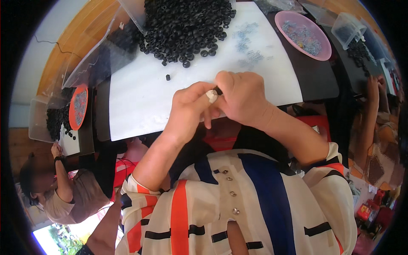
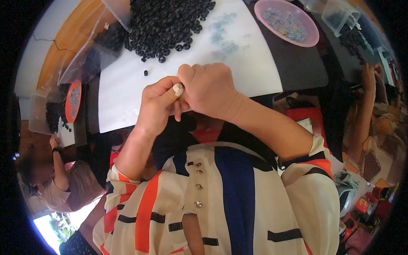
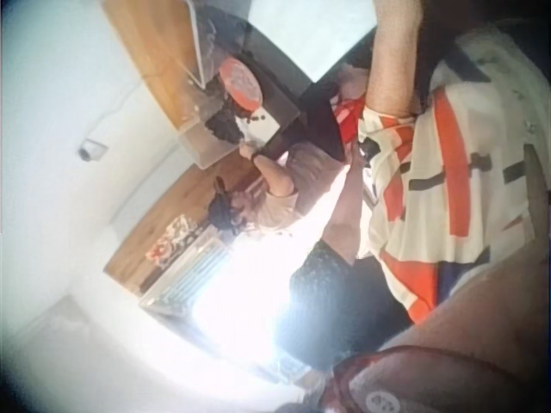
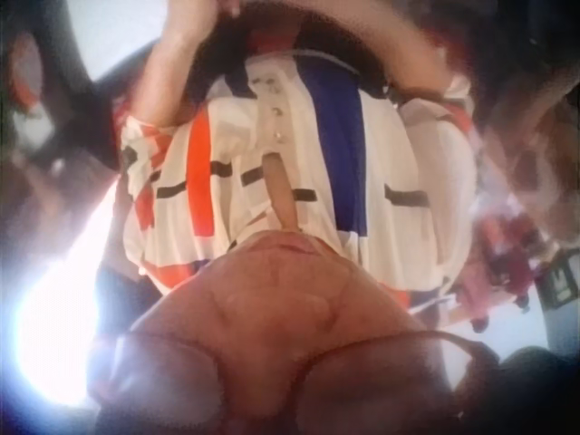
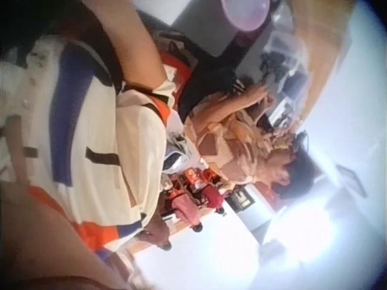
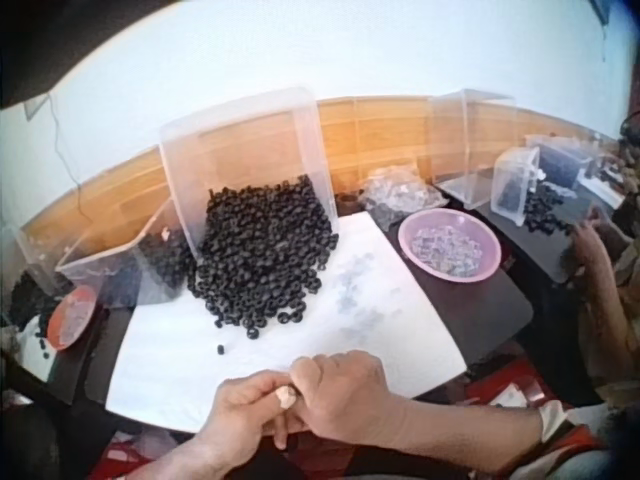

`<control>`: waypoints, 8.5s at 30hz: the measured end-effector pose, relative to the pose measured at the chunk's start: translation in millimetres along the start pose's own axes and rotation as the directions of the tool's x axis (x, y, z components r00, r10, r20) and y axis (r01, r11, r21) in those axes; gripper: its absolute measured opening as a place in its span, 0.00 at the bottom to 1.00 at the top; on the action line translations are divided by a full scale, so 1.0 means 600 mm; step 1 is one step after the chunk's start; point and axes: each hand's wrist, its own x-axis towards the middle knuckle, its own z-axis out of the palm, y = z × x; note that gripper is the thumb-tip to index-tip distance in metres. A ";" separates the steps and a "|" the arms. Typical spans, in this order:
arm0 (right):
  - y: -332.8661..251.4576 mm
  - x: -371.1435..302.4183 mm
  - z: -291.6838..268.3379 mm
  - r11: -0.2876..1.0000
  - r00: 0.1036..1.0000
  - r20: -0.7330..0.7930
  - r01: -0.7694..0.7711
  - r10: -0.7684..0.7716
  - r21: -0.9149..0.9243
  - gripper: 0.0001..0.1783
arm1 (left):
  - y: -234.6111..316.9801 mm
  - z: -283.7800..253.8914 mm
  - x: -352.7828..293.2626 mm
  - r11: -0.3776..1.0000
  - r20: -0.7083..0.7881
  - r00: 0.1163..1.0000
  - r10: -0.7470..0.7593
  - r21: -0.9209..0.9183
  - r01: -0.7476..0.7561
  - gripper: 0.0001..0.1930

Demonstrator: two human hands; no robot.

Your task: The person assembles small components by inserting metal pins into plastic caps by hand.

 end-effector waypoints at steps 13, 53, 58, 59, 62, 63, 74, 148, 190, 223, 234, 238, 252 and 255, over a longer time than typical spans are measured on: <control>-0.013 -0.004 0.006 0.999 0.999 -0.007 0.031 -0.032 -0.032 0.17 | -0.014 0.005 -0.002 0.993 -0.014 0.993 0.117 -0.022 -0.117 0.07; 0.017 0.041 -0.042 0.939 0.789 0.578 -0.327 0.210 0.105 0.08 | -0.031 0.009 -0.021 0.640 -0.011 0.812 0.584 0.622 -0.451 0.10; 0.019 0.031 -0.038 0.956 0.840 0.511 -0.274 0.183 0.108 0.08 | -0.029 0.013 -0.021 0.596 0.018 0.808 0.589 0.665 -0.450 0.11; 0.016 0.033 -0.040 0.956 0.840 0.510 -0.274 0.184 0.107 0.08 | -0.028 0.013 -0.021 0.607 0.004 0.815 0.580 0.666 -0.435 0.11; 0.006 0.039 -0.047 0.965 0.794 0.576 -0.261 0.196 0.032 0.07 | -0.036 0.012 -0.019 0.691 -0.022 0.821 0.570 0.554 -0.465 0.12; 0.005 0.033 -0.046 0.973 0.813 0.553 -0.229 0.181 0.018 0.07 | -0.036 0.013 -0.020 0.691 -0.023 0.822 0.569 0.554 -0.464 0.12; -0.006 0.008 -0.045 0.972 0.902 0.389 -0.227 0.187 0.059 0.09 | -0.040 0.007 -0.017 0.694 0.037 0.852 0.521 0.563 -0.449 0.12; -0.069 -0.058 -0.042 0.929 0.992 -0.106 -0.024 0.068 0.370 0.17 | -0.020 -0.006 -0.093 0.842 0.115 0.927 0.358 0.389 -0.373 0.12; -0.005 0.012 -0.059 0.985 0.914 0.391 0.151 -0.108 -0.081 0.06 | -0.012 -0.040 -0.020 0.776 -0.095 0.895 0.437 0.542 -0.321 0.09; 0.007 0.038 -0.027 0.522 0.830 0.381 -0.555 0.408 0.648 0.04 | -0.020 -0.008 -0.006 0.984 -0.137 0.975 0.176 0.011 -0.176 0.09; -0.005 0.038 -0.024 0.756 0.895 0.322 -0.437 0.310 0.486 0.04 | -0.022 -0.007 -0.004 0.984 -0.145 0.974 0.177 -0.004 -0.179 0.08; -0.012 0.033 -0.025 0.920 0.963 0.201 -0.236 0.179 0.314 0.05 | -0.022 -0.005 -0.004 0.984 -0.156 0.974 0.165 -0.038 -0.173 0.07; -0.012 0.028 -0.031 0.972 0.982 0.174 -0.112 0.077 0.205 0.07 | -0.021 -0.001 -0.006 0.986 -0.170 0.972 0.161 -0.022 -0.167 0.07; -0.005 0.019 -0.016 0.929 0.970 0.188 -0.207 0.154 0.307 0.09 | -0.022 0.000 -0.005 0.987 -0.191 0.969 0.156 -0.007 -0.160 0.07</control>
